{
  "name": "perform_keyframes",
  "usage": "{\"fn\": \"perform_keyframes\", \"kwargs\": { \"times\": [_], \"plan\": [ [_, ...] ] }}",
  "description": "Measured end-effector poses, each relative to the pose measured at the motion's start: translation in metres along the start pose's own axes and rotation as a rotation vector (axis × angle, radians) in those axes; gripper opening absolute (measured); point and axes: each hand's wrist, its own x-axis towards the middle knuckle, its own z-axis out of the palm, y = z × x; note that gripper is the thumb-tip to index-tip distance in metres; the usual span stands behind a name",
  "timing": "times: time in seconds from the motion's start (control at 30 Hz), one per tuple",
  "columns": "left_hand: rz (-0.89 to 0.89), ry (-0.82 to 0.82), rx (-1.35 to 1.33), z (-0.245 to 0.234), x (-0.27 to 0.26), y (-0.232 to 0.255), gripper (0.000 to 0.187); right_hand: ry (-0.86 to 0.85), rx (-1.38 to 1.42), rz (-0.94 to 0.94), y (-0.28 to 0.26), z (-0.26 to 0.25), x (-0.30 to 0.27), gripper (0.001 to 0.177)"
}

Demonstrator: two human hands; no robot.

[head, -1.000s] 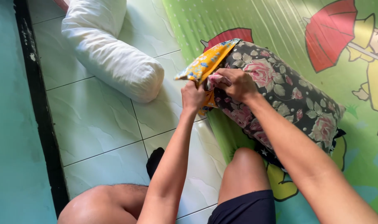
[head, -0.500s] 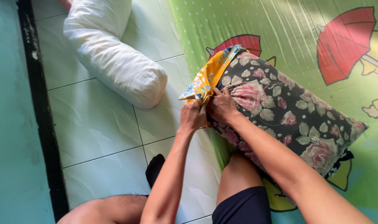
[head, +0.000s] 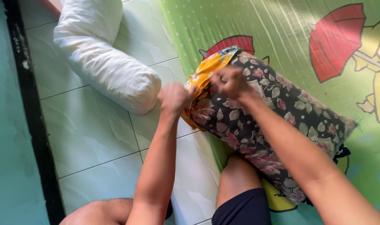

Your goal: The recorder sweeps a mattress with a broom before putting a clean floral pillowcase on a pillow.

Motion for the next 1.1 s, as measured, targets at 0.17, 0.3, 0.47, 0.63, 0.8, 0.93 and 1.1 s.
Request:
{"fn": "perform_keyframes", "kwargs": {
  "times": [0.17, 0.3, 0.47, 0.63, 0.8, 0.93, 1.1],
  "plan": [
    [0.193, 0.359, -0.154, 0.055, 0.08, 0.059, 0.049, 0.438, -0.428, 0.005, 0.056, -0.049, 0.008, 0.066],
    [0.609, 0.501, -0.376, 0.126, 0.139, 0.071, 0.059, 0.257, -0.34, 0.104, 0.071, -0.031, 0.004, 0.077],
    [0.432, 0.316, -0.469, 0.136, 0.151, 0.087, 0.037, 0.083, -0.323, 0.1, 0.081, -0.007, -0.002, 0.054],
    [0.578, 0.192, -0.809, 0.032, 0.063, 0.142, 0.024, 0.128, -0.01, -0.067, 0.084, 0.001, 0.008, 0.045],
    [0.828, 0.191, -0.783, 0.004, 0.01, 0.158, 0.024, 0.16, 1.168, -0.101, 0.158, 0.002, 0.049, 0.038],
    [0.884, 0.241, -0.59, -0.037, -0.029, 0.164, 0.029, 0.179, 1.439, 0.142, 0.197, -0.041, 0.081, 0.037],
    [0.741, 0.473, -0.522, -0.038, -0.022, 0.135, 0.038, 0.446, 0.046, -0.199, 0.019, -0.083, 0.006, 0.051]
  ]
}}
